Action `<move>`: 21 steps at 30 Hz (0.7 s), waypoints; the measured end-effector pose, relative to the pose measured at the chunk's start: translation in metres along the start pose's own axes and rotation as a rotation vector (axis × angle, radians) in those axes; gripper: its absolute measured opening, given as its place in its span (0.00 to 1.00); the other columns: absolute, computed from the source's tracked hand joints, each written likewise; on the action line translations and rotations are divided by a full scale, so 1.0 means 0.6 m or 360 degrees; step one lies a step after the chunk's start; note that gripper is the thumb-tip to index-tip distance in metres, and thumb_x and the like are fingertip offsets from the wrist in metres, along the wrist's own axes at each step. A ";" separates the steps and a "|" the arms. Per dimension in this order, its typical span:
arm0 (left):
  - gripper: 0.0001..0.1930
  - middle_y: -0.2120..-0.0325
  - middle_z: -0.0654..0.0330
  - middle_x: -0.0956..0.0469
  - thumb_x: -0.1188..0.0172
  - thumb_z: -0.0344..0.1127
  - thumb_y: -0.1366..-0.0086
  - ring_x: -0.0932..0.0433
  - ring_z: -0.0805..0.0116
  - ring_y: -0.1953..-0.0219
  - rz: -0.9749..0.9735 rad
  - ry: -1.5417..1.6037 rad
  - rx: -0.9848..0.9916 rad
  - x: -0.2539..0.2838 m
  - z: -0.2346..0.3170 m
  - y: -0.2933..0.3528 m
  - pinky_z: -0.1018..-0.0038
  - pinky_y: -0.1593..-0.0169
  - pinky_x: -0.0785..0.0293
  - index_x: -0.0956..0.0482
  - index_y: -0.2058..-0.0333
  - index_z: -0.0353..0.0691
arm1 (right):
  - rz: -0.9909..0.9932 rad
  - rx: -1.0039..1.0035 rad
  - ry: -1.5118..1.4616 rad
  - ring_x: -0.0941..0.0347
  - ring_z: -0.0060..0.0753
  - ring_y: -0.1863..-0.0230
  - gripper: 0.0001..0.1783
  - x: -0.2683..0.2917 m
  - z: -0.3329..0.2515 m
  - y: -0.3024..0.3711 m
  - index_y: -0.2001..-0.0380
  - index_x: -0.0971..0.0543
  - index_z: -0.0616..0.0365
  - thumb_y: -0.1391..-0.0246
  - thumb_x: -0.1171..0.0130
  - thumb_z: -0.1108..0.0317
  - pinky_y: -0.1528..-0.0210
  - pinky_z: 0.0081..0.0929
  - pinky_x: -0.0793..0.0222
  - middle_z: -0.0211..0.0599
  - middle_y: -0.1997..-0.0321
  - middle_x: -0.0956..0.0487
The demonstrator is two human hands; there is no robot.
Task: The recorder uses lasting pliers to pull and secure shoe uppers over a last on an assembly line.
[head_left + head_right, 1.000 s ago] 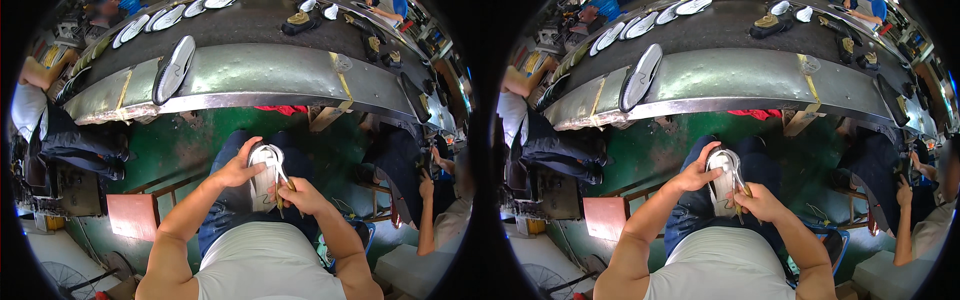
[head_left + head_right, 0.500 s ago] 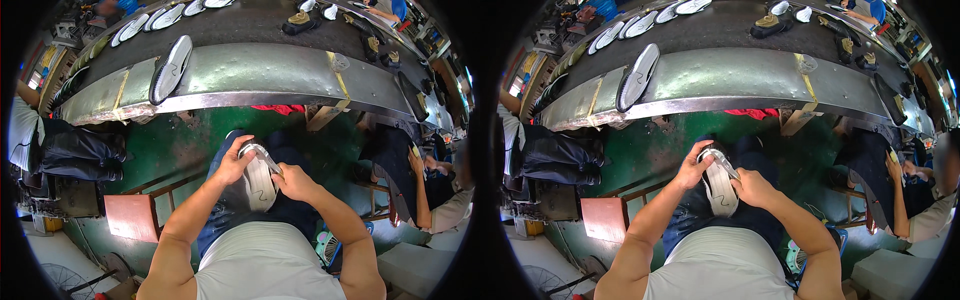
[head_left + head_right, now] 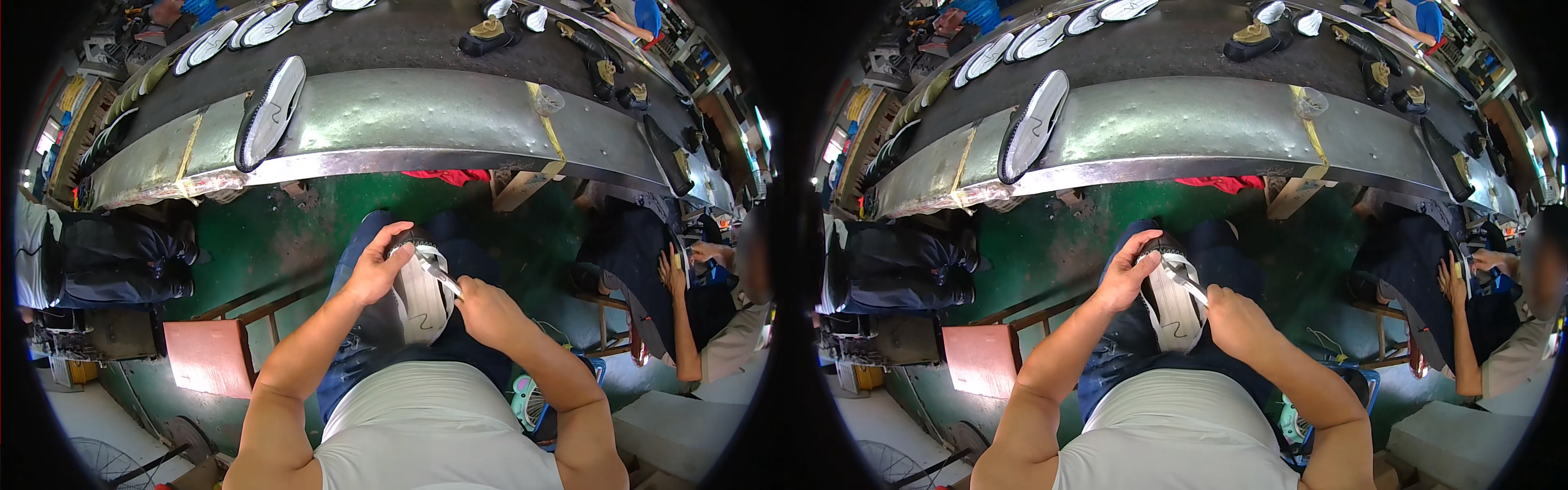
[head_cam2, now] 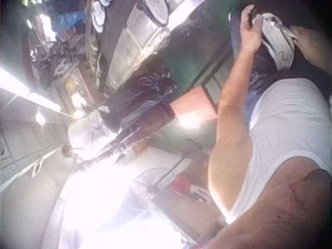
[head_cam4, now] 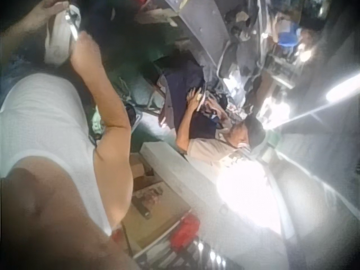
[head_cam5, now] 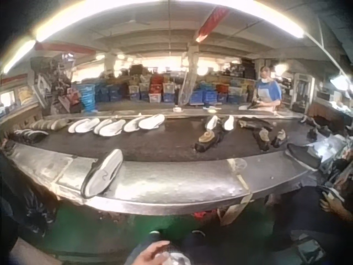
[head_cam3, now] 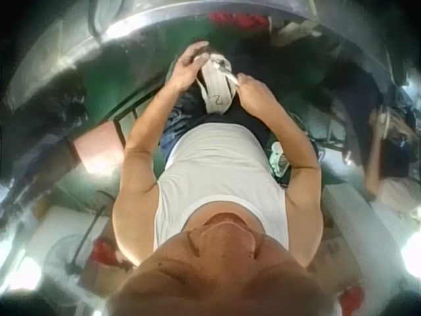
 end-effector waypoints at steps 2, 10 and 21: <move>0.23 0.48 0.63 0.28 0.42 0.28 0.31 0.30 0.73 0.46 -0.0036 -0.0207 -0.0121 0.002 0.002 0.004 0.74 0.40 0.34 0.32 0.39 0.41 | -0.0104 0.0211 -0.0218 0.21 0.53 0.67 0.12 0.028 0.024 0.023 0.59 0.26 0.66 0.42 0.40 0.69 0.63 0.41 0.26 0.50 0.67 0.20; 0.43 0.30 0.36 0.51 0.44 0.43 0.30 0.49 0.45 0.27 -0.0543 -0.0961 -0.0880 -0.097 0.053 0.118 0.60 0.27 0.56 0.58 0.29 0.27 | 0.0717 0.0505 -0.1681 0.27 0.33 0.49 0.12 -0.018 0.016 0.000 0.52 0.32 0.62 0.33 0.49 0.66 0.44 0.31 0.32 0.49 0.47 0.22; 0.45 0.29 0.32 0.61 0.40 0.42 0.32 0.63 0.31 0.26 -0.0191 -0.1002 -0.0690 -0.107 -0.009 0.115 0.48 0.27 0.64 0.60 0.29 0.30 | 0.0495 0.0133 -0.1162 0.20 0.51 0.57 0.15 0.016 0.027 -0.041 0.55 0.29 0.64 0.31 0.52 0.61 0.53 0.38 0.28 0.52 0.58 0.19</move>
Point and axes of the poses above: each hand's wrist, its own y-axis away from the middle knuckle, its own x-axis out of the back of the hand, z = x × y, the point moved 2 cm from there along -y, towards the middle knuckle
